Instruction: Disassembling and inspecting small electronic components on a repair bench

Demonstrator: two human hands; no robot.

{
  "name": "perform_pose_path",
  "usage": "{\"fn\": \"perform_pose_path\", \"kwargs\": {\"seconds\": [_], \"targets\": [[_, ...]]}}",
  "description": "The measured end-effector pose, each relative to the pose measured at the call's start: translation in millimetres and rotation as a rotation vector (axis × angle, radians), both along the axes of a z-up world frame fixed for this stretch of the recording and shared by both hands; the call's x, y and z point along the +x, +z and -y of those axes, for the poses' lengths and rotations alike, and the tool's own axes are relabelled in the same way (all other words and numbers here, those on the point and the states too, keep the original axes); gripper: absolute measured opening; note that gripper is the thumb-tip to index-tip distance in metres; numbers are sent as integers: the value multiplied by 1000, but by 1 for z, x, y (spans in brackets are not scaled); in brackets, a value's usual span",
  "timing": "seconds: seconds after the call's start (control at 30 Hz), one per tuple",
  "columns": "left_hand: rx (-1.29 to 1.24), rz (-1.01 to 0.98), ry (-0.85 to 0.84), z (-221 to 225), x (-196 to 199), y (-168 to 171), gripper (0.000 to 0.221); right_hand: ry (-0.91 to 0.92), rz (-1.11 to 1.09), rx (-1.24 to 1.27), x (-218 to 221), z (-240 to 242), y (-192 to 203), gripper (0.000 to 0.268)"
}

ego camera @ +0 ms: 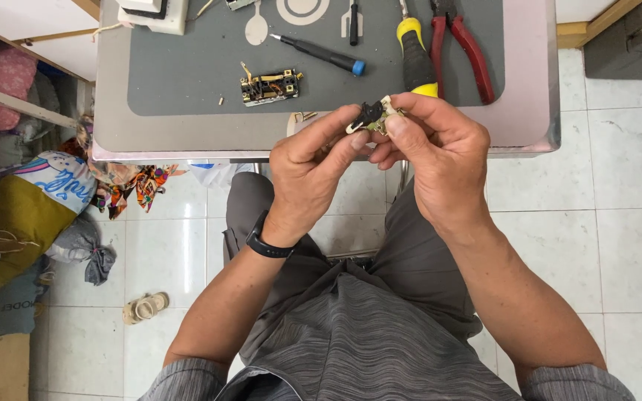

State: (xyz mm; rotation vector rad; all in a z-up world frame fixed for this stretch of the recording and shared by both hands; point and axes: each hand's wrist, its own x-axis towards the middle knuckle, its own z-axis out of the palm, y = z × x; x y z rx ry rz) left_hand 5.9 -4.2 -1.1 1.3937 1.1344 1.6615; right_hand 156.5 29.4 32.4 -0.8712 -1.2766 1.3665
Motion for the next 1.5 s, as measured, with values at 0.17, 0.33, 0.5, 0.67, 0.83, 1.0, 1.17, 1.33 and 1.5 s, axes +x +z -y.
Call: {"fn": "perform_pose_path", "kwargs": {"seconds": [0.17,0.33,0.5,0.67,0.83,1.0,1.17,1.33,1.5], "targets": [[66,48,-136,0,-2,5,27,-3,3,3,0,0,2,22],[41,83,-146,-2,-4,8,24,-29,5,-55,-2,1,8,24],[-1,67,-118,-4,-4,8,24,-36,7,-100,-1,1,12,27],[-129,98,-173,-6,-8,13,24,-23,-3,-119,1,0,10,27],[-192,68,-320,-10,-22,25,23,3,44,-98,7,-1,12,26],[-221,-59,-447,-17,-39,37,24,64,115,-69,12,-3,14,26],[-273,-129,-528,-20,-43,45,30,113,100,-77,14,-5,13,27],[-255,-86,-488,-23,-36,42,32,119,75,-79,11,-7,4,29],[-208,-91,-487,-23,-33,40,33,94,86,-38,9,-6,3,31]]}}
